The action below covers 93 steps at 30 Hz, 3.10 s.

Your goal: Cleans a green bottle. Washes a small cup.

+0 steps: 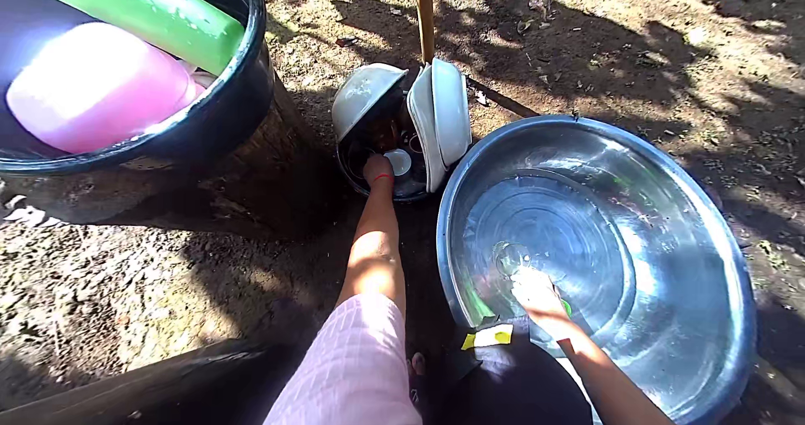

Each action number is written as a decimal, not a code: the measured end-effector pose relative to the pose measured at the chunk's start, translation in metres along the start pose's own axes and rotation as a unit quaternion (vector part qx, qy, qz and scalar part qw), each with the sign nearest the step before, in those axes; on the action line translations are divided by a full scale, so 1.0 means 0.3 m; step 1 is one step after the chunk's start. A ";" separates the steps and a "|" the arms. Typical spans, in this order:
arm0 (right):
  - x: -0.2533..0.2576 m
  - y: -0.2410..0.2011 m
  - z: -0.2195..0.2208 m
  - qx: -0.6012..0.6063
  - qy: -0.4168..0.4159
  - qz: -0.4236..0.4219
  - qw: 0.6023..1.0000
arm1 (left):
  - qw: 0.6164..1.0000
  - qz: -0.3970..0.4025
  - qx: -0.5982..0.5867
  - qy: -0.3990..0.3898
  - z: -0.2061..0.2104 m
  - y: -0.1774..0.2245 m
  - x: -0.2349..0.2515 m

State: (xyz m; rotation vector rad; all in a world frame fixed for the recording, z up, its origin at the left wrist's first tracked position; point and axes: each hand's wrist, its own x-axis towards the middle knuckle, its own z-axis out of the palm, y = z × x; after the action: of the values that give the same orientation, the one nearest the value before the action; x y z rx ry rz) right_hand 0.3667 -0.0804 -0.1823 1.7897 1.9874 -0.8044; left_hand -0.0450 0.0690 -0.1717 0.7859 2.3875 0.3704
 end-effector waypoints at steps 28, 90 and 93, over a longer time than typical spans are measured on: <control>-0.010 -0.107 0.006 0.012 0.110 -0.046 0.993 | 0.996 0.010 0.025 0.090 -0.079 0.036 -0.151; 0.226 0.565 -0.076 0.868 0.043 -0.031 0.494 | 0.868 0.233 -0.210 -0.384 0.943 0.541 -1.031; 0.252 0.509 -0.095 0.877 0.159 -0.084 0.447 | 0.815 0.173 -0.360 -0.420 0.943 0.530 -1.079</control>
State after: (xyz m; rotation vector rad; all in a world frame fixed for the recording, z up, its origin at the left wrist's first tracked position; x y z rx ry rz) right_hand 0.5094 0.0032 -0.2329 2.3630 0.8146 -3.6883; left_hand 0.4105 0.0169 -0.1812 0.7753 1.1273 0.8092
